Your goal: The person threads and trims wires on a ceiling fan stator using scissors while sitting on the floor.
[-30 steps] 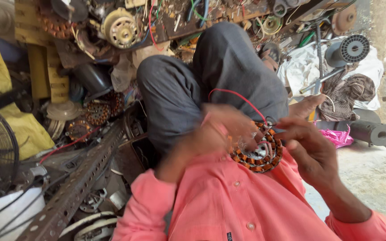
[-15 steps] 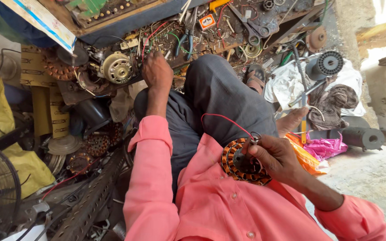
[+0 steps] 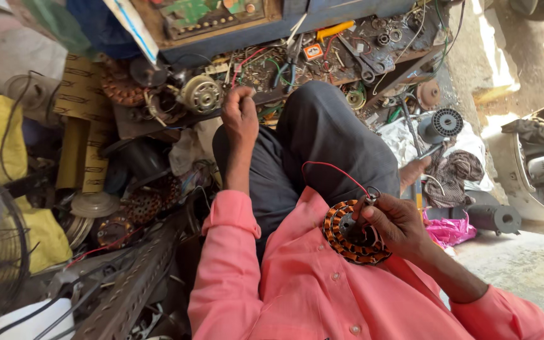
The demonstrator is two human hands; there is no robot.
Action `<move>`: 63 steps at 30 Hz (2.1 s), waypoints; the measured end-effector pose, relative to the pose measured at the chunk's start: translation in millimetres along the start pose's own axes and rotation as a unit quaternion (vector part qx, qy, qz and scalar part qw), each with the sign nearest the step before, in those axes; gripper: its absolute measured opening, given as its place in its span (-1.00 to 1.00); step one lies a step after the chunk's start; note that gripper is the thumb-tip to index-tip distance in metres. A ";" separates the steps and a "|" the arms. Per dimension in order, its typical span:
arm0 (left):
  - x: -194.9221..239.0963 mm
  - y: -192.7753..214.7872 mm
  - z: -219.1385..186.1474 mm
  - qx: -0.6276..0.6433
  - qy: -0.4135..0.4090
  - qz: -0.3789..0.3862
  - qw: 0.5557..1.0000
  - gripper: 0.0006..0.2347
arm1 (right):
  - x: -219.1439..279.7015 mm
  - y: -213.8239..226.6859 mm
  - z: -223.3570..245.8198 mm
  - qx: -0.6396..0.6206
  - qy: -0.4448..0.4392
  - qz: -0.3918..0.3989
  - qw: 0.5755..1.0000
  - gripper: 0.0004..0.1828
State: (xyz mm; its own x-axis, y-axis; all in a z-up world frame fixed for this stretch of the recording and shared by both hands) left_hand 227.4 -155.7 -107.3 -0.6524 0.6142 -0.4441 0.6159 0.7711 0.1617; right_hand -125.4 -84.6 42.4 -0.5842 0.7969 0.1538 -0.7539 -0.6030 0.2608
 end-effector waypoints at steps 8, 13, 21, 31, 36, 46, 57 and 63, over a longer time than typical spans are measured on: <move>79.2 26.7 -47.1 0.245 0.282 0.065 0.925 -0.86 | -0.2 -6.1 -10.4 -0.034 0.013 0.034 0.999 -0.63; 116.5 23.8 -138.8 0.172 0.217 0.163 0.947 -0.91 | -11.3 0.9 -40.1 -0.089 0.021 0.066 0.994 -0.62; 98.9 -2.3 -220.7 0.136 0.056 0.195 0.970 -0.90 | -36.3 24.1 -16.2 0.045 0.031 -0.007 0.998 -0.61; 115.0 -33.9 -265.9 0.165 0.097 0.236 0.953 -0.87 | -27.8 57.4 32.4 0.150 0.316 -0.097 0.932 -0.71; 115.1 -38.4 -285.1 0.074 -0.032 0.262 0.962 -0.76 | -9.9 65.7 16.1 0.127 0.288 -0.131 0.940 -0.75; 119.5 -33.9 -298.0 0.006 -0.153 0.315 0.937 -0.68 | -6.2 70.0 -29.7 -0.130 -0.028 -0.015 0.991 -0.94; 128.7 -35.3 -291.6 0.034 -0.099 0.290 0.951 -0.71 | 2.7 68.2 8.5 0.030 0.178 -0.115 0.977 -0.74; 130.3 -37.0 -290.8 0.070 -0.040 0.270 0.960 -0.84 | 2.3 69.4 6.4 -0.010 0.155 -0.077 0.985 -0.83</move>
State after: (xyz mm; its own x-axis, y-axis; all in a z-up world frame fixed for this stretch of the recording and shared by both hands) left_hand -8.8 -55.4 85.2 -0.1897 0.8985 -0.3958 0.9114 0.3111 0.2693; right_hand -177.1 -124.4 67.0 -0.5240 0.8315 -0.1844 -0.8445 -0.4793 0.2390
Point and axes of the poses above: each hand's wrist, its own x-axis away from the middle knuckle, its own y-axis out of the back of the hand, z = x × y, the point moved 5 cm from there along -x, towards the middle knuckle, and after that the axes turned 3 degrees about -z, right-handed, at the moved point
